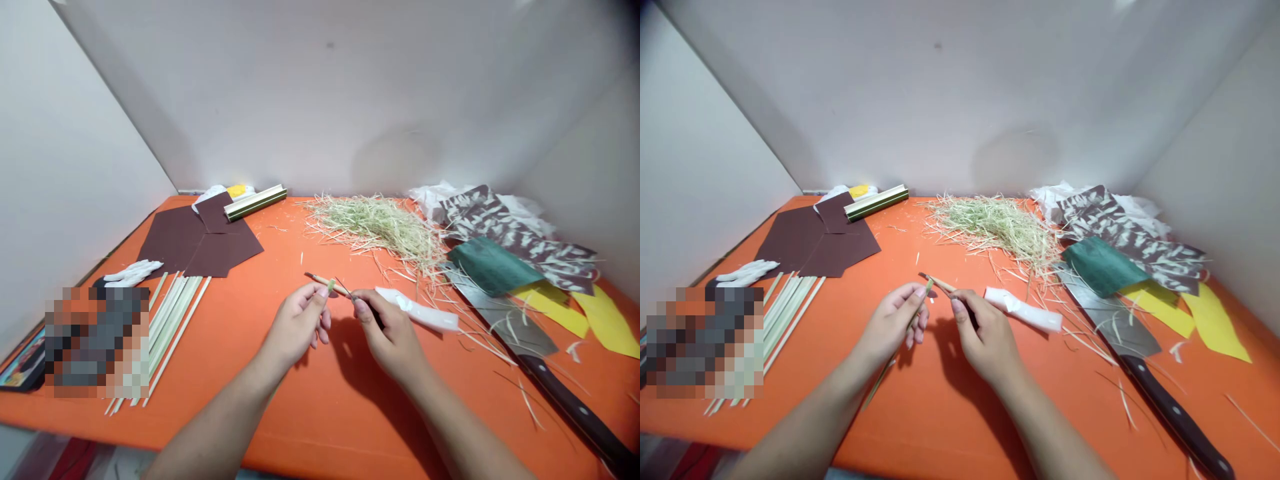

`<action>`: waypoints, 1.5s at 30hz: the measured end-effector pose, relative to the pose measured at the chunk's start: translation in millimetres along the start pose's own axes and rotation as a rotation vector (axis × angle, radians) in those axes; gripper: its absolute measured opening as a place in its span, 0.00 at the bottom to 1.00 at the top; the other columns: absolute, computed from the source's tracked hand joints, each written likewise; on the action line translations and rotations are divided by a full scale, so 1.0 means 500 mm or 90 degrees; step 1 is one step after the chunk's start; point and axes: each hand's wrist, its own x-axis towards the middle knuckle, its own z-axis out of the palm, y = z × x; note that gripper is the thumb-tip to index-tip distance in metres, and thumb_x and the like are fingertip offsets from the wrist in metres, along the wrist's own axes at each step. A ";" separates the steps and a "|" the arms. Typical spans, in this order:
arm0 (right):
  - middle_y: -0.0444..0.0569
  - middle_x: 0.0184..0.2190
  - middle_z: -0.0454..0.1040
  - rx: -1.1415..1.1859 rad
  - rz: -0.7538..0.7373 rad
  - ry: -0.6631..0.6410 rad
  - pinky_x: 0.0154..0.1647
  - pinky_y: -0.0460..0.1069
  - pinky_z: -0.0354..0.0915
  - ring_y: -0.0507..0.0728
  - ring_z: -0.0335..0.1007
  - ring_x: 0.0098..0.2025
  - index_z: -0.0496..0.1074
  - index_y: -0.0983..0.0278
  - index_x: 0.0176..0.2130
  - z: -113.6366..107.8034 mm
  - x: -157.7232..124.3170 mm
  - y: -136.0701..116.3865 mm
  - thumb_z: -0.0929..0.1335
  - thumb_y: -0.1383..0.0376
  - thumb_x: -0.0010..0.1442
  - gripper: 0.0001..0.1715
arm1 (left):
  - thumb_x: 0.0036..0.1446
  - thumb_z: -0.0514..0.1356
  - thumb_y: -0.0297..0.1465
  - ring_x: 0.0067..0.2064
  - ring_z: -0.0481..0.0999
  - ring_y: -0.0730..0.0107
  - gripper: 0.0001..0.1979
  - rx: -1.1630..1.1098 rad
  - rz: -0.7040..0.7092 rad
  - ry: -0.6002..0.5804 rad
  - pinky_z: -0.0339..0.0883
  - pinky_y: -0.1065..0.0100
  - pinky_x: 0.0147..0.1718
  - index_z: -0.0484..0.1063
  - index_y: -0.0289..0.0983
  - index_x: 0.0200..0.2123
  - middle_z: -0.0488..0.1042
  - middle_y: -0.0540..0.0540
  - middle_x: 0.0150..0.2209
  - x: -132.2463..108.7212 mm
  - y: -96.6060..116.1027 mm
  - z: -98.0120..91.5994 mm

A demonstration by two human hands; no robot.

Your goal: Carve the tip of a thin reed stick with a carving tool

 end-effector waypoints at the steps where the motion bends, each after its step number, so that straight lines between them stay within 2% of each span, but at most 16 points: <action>1: 0.43 0.30 0.74 0.000 -0.002 0.002 0.34 0.47 0.62 0.53 0.70 0.31 0.72 0.59 0.45 0.000 0.000 -0.001 0.60 0.57 0.71 0.15 | 0.63 0.54 0.47 0.16 0.67 0.80 0.19 0.000 0.001 0.001 0.57 0.80 0.13 0.71 0.36 0.40 0.66 0.56 0.21 0.000 0.000 0.000; 8: 0.47 0.40 0.80 -0.009 -0.024 0.002 0.41 0.49 0.66 0.56 0.75 0.39 0.75 0.59 0.46 0.002 0.000 0.002 0.64 0.58 0.69 0.13 | 0.62 0.55 0.46 0.16 0.68 0.80 0.16 -0.006 0.013 -0.003 0.57 0.80 0.13 0.68 0.37 0.38 0.67 0.56 0.22 -0.001 -0.004 -0.002; 16: 0.47 0.37 0.80 -0.070 -0.076 0.029 0.38 0.51 0.65 0.57 0.75 0.37 0.74 0.57 0.52 0.001 -0.001 0.002 0.64 0.60 0.69 0.15 | 0.62 0.56 0.45 0.17 0.68 0.80 0.17 0.010 0.010 -0.002 0.57 0.79 0.14 0.70 0.37 0.41 0.68 0.56 0.22 -0.002 -0.003 -0.002; 26: 0.48 0.34 0.79 -0.066 -0.090 0.040 0.36 0.50 0.65 0.55 0.74 0.33 0.75 0.61 0.48 -0.004 0.001 -0.001 0.65 0.60 0.69 0.13 | 0.64 0.54 0.44 0.17 0.62 0.80 0.18 0.071 0.028 0.004 0.54 0.76 0.17 0.72 0.36 0.45 0.67 0.55 0.23 -0.006 -0.002 -0.008; 29: 0.47 0.32 0.78 -0.070 -0.101 0.044 0.34 0.49 0.64 0.54 0.72 0.32 0.76 0.62 0.48 -0.003 0.001 0.001 0.65 0.61 0.69 0.13 | 0.65 0.54 0.45 0.19 0.61 0.79 0.19 0.123 0.063 0.016 0.54 0.75 0.20 0.74 0.36 0.44 0.66 0.55 0.22 -0.007 -0.002 -0.010; 32: 0.46 0.28 0.75 -0.073 -0.113 0.047 0.32 0.49 0.62 0.53 0.69 0.29 0.76 0.62 0.50 -0.002 0.001 0.005 0.65 0.61 0.68 0.15 | 0.64 0.54 0.46 0.22 0.61 0.76 0.20 0.188 0.097 0.039 0.54 0.73 0.23 0.73 0.36 0.32 0.64 0.54 0.21 -0.011 -0.002 -0.010; 35: 0.45 0.27 0.73 -0.061 -0.109 0.052 0.31 0.49 0.62 0.53 0.69 0.28 0.77 0.61 0.52 -0.002 0.000 0.007 0.66 0.61 0.68 0.16 | 0.65 0.53 0.46 0.21 0.58 0.75 0.23 0.245 0.121 0.056 0.51 0.71 0.22 0.65 0.38 0.22 0.59 0.54 0.19 -0.015 -0.003 -0.008; 40: 0.46 0.28 0.76 -0.001 -0.087 0.036 0.32 0.48 0.66 0.54 0.72 0.29 0.77 0.60 0.52 0.001 -0.001 0.005 0.66 0.61 0.68 0.16 | 0.67 0.52 0.41 0.22 0.56 0.73 0.23 0.373 0.242 0.089 0.50 0.69 0.25 0.60 0.39 0.20 0.55 0.53 0.19 -0.021 -0.003 -0.005; 45: 0.49 0.35 0.81 0.049 -0.073 0.026 0.37 0.50 0.71 0.55 0.76 0.33 0.78 0.59 0.50 0.003 -0.001 0.006 0.66 0.61 0.68 0.16 | 0.67 0.52 0.37 0.24 0.61 0.70 0.19 0.458 0.322 0.107 0.52 0.68 0.28 0.68 0.40 0.23 0.62 0.50 0.20 -0.026 -0.004 -0.006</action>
